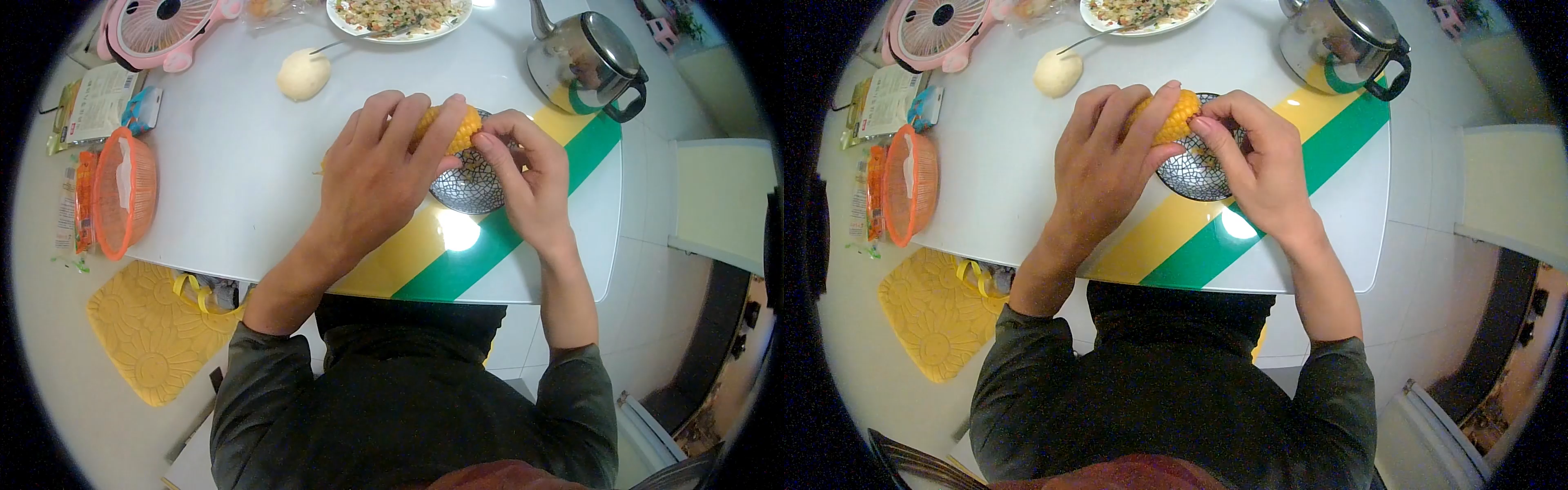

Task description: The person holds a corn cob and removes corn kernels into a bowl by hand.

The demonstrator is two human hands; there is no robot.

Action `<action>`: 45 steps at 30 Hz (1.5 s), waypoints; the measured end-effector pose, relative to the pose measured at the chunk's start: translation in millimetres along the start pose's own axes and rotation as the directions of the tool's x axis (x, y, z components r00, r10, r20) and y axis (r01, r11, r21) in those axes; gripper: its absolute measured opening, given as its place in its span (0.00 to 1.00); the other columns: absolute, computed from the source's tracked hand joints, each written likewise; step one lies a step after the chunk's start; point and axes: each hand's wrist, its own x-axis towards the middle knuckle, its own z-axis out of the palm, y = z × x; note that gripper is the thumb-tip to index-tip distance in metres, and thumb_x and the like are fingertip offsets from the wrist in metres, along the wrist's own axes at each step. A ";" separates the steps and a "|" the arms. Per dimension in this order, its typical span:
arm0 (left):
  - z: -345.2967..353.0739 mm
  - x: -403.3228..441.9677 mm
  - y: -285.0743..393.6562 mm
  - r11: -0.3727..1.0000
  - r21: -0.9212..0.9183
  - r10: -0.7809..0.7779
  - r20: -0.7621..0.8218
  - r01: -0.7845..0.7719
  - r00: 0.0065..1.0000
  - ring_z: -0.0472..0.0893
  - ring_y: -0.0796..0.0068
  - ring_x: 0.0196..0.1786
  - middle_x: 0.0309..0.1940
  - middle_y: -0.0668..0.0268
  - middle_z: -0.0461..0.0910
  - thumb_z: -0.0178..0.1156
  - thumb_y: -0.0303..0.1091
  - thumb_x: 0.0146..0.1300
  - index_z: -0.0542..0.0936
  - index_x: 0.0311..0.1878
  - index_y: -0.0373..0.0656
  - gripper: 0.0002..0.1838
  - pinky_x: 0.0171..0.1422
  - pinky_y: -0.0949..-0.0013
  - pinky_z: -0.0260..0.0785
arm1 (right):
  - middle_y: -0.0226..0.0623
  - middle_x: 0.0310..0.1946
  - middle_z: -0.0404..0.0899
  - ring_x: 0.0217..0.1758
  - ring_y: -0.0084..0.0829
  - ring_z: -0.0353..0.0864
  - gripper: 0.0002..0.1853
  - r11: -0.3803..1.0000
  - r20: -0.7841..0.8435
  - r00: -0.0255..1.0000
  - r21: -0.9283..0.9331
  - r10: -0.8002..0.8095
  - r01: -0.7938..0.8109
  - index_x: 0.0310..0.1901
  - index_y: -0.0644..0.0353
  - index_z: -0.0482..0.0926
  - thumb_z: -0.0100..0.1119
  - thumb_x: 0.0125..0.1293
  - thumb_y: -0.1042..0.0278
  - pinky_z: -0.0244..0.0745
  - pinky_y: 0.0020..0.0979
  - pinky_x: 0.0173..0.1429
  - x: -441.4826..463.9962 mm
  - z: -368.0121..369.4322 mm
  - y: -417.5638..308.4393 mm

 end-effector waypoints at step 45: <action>-3.7 0.6 1.5 0.994 -0.101 -0.036 0.053 0.042 0.998 0.78 0.56 0.58 0.56 0.66 0.81 0.76 0.44 0.59 0.80 0.74 0.47 0.38 0.62 0.57 0.77 | 0.33 0.36 0.84 0.38 0.23 0.80 0.08 0.997 0.079 0.997 0.066 0.022 -0.028 0.46 0.67 0.84 0.71 0.74 0.71 0.77 0.28 0.45 1.4 -7.2 -2.9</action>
